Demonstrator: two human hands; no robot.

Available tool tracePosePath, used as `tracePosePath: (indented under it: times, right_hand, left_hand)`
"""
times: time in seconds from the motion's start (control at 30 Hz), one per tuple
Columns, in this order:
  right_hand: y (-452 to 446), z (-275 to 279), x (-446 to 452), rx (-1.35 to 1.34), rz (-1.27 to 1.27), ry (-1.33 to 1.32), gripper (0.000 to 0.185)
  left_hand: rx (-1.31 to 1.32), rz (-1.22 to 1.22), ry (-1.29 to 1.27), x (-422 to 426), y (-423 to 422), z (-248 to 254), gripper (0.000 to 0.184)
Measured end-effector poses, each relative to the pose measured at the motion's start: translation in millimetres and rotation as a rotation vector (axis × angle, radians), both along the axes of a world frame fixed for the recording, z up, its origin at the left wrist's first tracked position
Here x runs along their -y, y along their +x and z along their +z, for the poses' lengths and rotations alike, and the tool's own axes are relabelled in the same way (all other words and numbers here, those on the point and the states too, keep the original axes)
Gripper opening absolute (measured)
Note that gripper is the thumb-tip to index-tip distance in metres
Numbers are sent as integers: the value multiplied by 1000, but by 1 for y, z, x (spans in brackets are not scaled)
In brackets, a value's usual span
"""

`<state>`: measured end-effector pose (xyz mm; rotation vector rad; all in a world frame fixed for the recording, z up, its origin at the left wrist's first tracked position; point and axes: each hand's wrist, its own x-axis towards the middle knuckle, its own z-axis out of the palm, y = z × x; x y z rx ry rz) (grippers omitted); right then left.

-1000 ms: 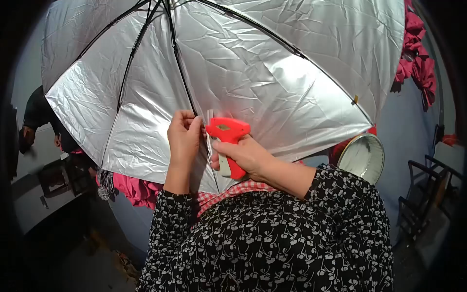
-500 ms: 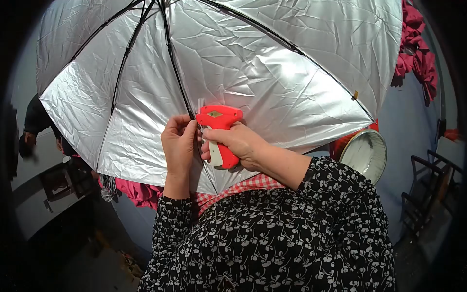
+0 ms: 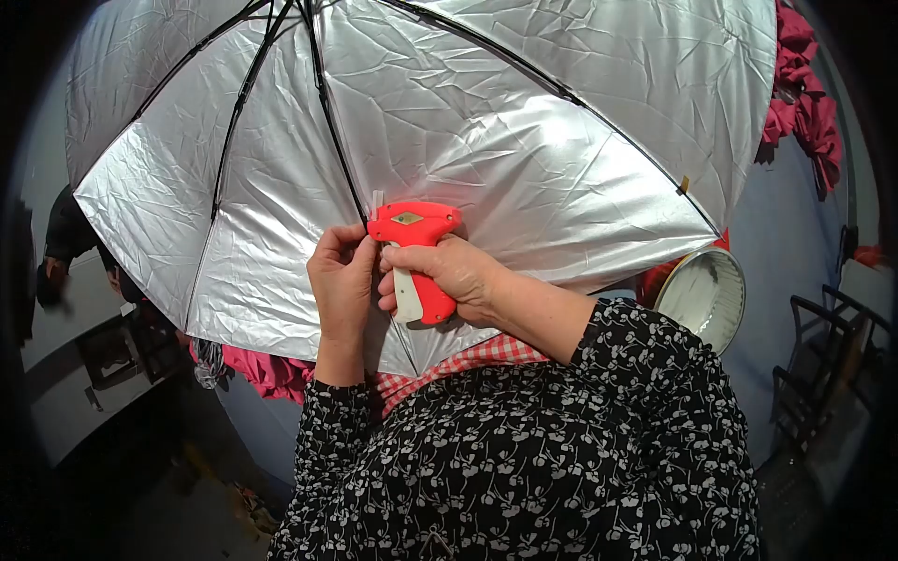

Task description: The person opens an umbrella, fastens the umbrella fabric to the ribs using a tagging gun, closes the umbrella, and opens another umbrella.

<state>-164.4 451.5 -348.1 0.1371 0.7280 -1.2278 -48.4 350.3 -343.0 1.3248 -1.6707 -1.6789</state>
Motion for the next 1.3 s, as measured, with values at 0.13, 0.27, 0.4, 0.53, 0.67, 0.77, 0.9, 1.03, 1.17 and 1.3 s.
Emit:
tracePosePath:
  times: [0.13, 0.27, 0.4, 0.53, 0.67, 0.77, 0.9, 1.03, 1.17, 1.3]
  right_hand:
    - [1, 3, 5, -179, 58, 35, 21]
    - [1, 14, 7, -314, 83, 29, 20]
    - [-23, 25, -8, -346, 44, 1, 20]
    - [-70, 25, -70, -526, -50, 74, 24]
    - [-61, -8, -80, -467, -104, -18, 26]
    - [-57, -16, -72, -310, -26, 96, 26]
    - [-63, -38, -42, -359, -19, 91, 28]
    - [-88, -43, -8, -471, -118, -138, 27]
    - [-119, -26, 40, -406, -174, -82, 28]
    - [-153, 6, -1, -491, -215, -305, 30]
  left_hand:
    - [-17, 1, 30, 0, 5, -9, 7]
    - [25, -38, 6, 1, 5, -2, 9]
    - [176, -60, -119, 19, 19, 11, 29]
    - [628, -248, -812, 59, 48, 7, 55]
    - [778, -381, -1267, 95, 15, -8, 68]
    - [344, -262, -998, 58, -66, -40, 61]
    - [126, -171, -720, 38, -102, -50, 46]
    - [-18, -147, -546, 31, -103, -61, 40]
    - [19, -138, -421, 54, -109, -64, 44]
    - [32, -99, -507, 54, -108, -68, 41]
